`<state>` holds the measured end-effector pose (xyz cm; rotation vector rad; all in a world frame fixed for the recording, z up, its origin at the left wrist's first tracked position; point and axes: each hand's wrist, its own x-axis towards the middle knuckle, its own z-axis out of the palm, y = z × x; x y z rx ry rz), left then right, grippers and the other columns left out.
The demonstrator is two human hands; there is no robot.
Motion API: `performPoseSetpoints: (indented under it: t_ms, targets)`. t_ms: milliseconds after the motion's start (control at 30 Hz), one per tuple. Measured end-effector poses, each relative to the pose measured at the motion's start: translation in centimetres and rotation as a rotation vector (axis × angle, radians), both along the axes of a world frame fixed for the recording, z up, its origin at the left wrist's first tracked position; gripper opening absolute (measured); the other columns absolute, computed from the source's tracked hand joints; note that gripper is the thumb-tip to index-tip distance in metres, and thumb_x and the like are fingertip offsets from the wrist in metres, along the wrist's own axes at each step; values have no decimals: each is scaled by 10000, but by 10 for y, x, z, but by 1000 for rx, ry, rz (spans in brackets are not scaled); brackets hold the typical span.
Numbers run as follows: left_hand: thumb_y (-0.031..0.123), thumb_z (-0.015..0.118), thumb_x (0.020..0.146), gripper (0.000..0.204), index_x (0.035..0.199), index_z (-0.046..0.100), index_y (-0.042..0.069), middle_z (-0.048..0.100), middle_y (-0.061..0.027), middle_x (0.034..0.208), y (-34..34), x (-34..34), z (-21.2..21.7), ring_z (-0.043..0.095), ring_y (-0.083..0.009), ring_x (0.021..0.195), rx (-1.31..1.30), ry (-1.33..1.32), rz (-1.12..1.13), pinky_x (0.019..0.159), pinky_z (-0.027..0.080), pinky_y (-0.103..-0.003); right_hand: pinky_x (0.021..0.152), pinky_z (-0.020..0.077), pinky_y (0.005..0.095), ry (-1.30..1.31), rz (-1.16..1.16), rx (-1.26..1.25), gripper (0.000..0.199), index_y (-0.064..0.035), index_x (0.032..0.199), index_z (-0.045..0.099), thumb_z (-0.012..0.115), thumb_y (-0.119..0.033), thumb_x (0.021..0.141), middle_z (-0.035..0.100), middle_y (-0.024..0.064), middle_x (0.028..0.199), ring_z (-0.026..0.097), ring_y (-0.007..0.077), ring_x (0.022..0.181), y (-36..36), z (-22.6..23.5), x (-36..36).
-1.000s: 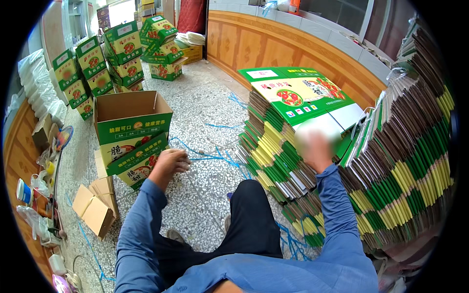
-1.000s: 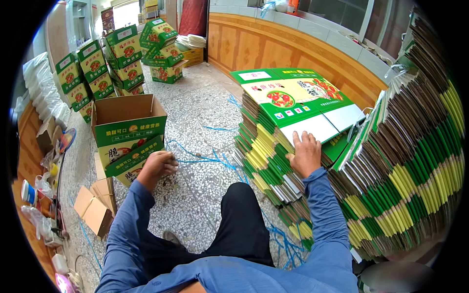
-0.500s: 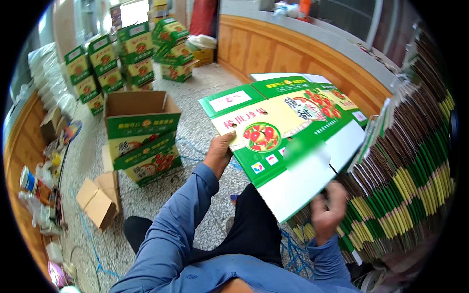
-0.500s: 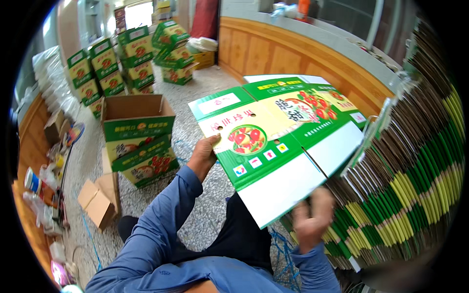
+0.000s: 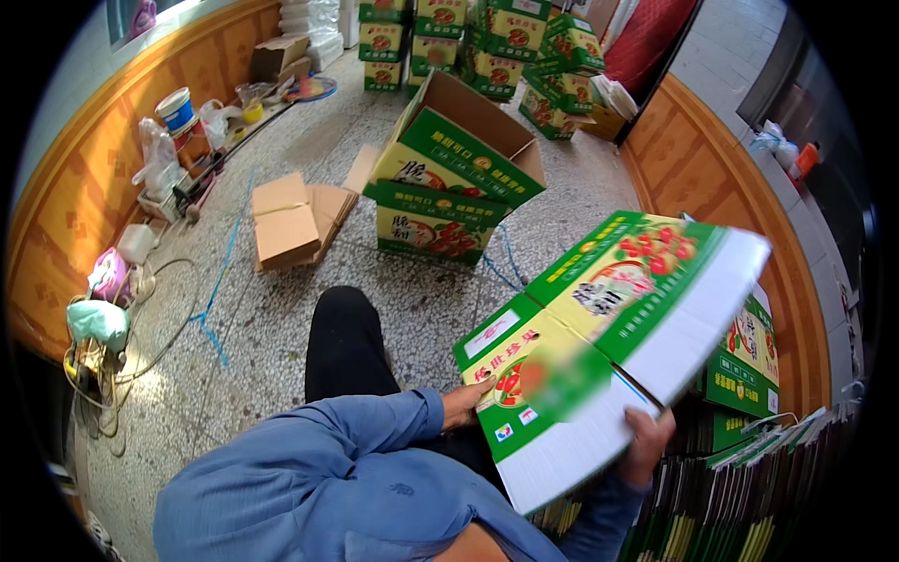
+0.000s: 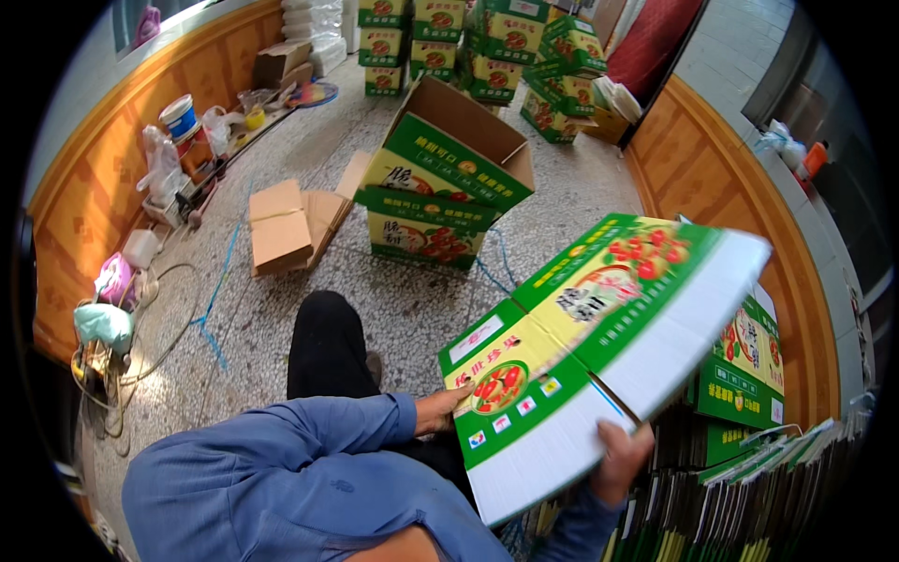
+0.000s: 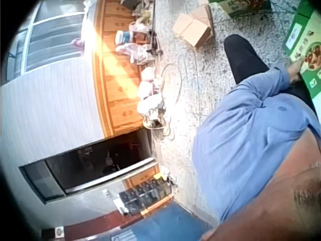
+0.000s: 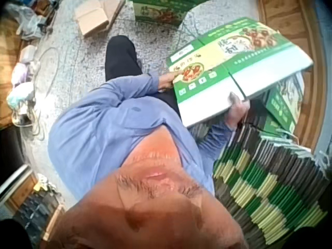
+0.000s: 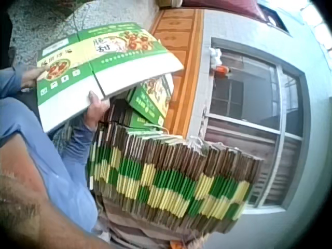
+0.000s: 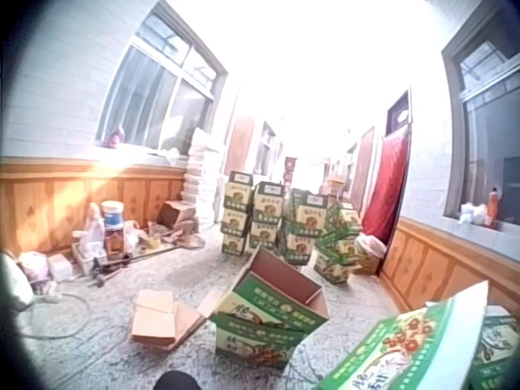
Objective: The person assembles flat-packed cardboard boxes by folding the sides and securing them with a tape dispenser. They repeat this process for multiple boxes, stacking the finished ones nearby.
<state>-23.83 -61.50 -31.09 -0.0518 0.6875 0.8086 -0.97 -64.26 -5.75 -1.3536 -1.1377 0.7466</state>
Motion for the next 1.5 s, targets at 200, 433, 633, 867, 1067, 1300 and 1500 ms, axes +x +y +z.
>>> performPoseSetpoints:
  t_ms: [200,433,633,867,1067,1300,1500]
  targets:
    - [486,538,931,479,1108,635,52,695,-126,906,-21,-37,-49,688,-256,750,60,528,-403,599,567,-408,579,507,375,-472,302,17,180,54,752,630,653,-83,636,648,151,690,626,268,603,117,-74,-69]
    - [578,557,893,607,1104,629,14,647,-108,971,128,-81,41,616,-172,869,582,876,8,674,499,-315,762,504,483,-631,90,-205,357,12,931,666,670,-254,692,667,264,844,653,423,803,146,-147,-192]
    - [510,718,804,864,1396,382,-22,545,-210,1278,204,-88,90,541,-307,1169,678,1060,-137,905,475,-454,861,455,383,-159,289,-194,375,13,1113,616,594,-298,906,630,220,1114,602,320,1009,151,-158,-198]
    - [331,734,757,696,1281,494,-59,588,-252,1204,199,-88,123,566,-377,1143,622,1226,-287,895,479,-493,805,487,324,301,382,-270,382,79,1113,607,604,-254,924,679,144,1043,636,226,909,158,-172,-118]
    - [131,568,735,287,905,690,-65,657,-296,995,245,-51,149,646,-416,969,812,1926,-415,792,515,-445,725,519,487,-840,319,-220,222,46,773,677,586,-130,673,638,295,786,633,463,774,187,-167,-102]
    - [97,584,712,196,737,657,-84,649,-270,776,211,-110,156,652,-419,739,1354,1860,-765,663,521,-476,673,503,510,-665,-59,-265,197,83,700,629,583,-105,664,609,329,748,629,463,716,192,-205,-1]
    - [114,609,675,180,677,606,-66,596,-308,746,79,-161,169,620,-453,753,1398,1760,-801,703,506,-486,671,517,518,-744,-220,-251,218,82,701,642,617,-134,689,623,324,765,641,454,724,234,-180,8]
